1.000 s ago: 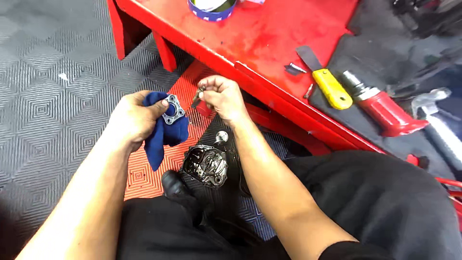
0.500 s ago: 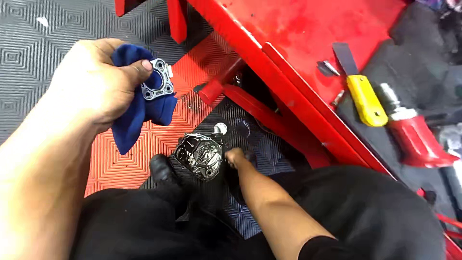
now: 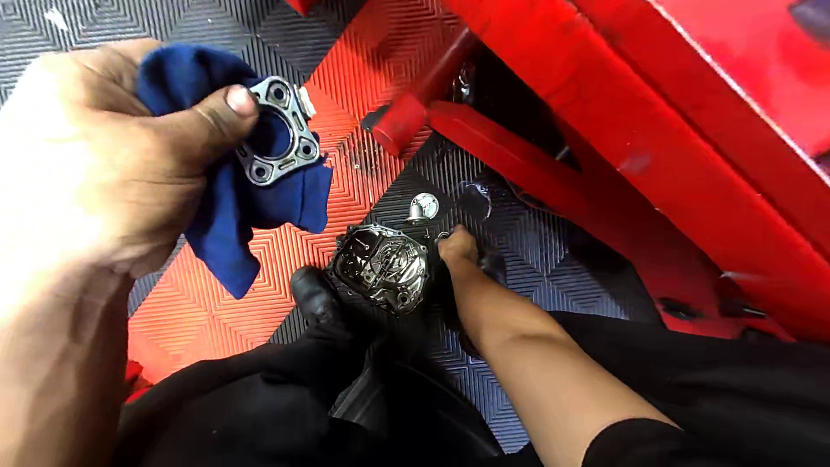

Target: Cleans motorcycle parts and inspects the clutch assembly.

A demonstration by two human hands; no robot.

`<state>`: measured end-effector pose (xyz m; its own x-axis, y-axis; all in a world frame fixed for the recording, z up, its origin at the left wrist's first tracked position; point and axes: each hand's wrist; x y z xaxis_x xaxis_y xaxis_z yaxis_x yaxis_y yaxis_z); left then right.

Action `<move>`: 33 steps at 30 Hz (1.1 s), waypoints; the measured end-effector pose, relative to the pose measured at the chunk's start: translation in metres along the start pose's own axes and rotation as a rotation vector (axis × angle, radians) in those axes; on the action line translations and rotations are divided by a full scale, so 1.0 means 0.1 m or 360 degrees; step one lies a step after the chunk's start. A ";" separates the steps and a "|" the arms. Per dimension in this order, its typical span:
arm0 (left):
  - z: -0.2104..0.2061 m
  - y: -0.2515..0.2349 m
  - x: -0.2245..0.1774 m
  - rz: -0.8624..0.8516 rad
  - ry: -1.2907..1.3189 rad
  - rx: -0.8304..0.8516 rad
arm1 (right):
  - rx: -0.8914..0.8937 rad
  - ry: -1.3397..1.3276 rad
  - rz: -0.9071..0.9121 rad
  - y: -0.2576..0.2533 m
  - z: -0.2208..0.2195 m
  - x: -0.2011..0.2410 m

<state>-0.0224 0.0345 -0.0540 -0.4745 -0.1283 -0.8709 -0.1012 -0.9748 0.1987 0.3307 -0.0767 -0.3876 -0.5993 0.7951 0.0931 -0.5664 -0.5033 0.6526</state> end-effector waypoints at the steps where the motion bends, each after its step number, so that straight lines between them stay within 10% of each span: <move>1: 0.01 0.02 0.04 -0.0010 0.0009 0.0000 | 0.0001 0.0013 0.0011 0.01 0.00 0.00; 9: -0.07 0.13 -0.28 0.0096 -0.0194 -0.0053 | -0.0104 -0.0512 0.0164 0.51 0.50 0.33; 16: -0.12 0.32 -0.57 0.0147 0.0090 -0.0134 | -0.0169 -0.1533 0.1344 2.00 1.82 1.46; 20: -0.16 0.63 -0.79 0.0050 0.0340 -0.0217 | -0.0082 -0.1156 0.2019 2.81 2.36 1.63; 28: -0.24 1.25 -1.31 -0.0214 0.0698 -0.0257 | 0.0434 -0.1186 0.1779 3.50 3.05 1.26; 33: -0.32 1.48 -1.57 -0.0384 0.0716 -0.0109 | 0.0137 -0.1041 0.1855 3.73 3.29 0.84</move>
<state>0.0650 -0.0957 0.0982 -0.0202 0.0505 -0.9985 -0.0967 -0.9941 -0.0483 0.2551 -0.0860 0.1114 -0.3120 -0.0538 0.9486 0.1382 -0.9903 -0.0107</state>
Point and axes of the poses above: each hand's wrist, its own y-axis away from the middle knuckle, its own z-axis out of the back of the hand, x = y × z, and after that the axes turned 6 degrees about -y, right-handed
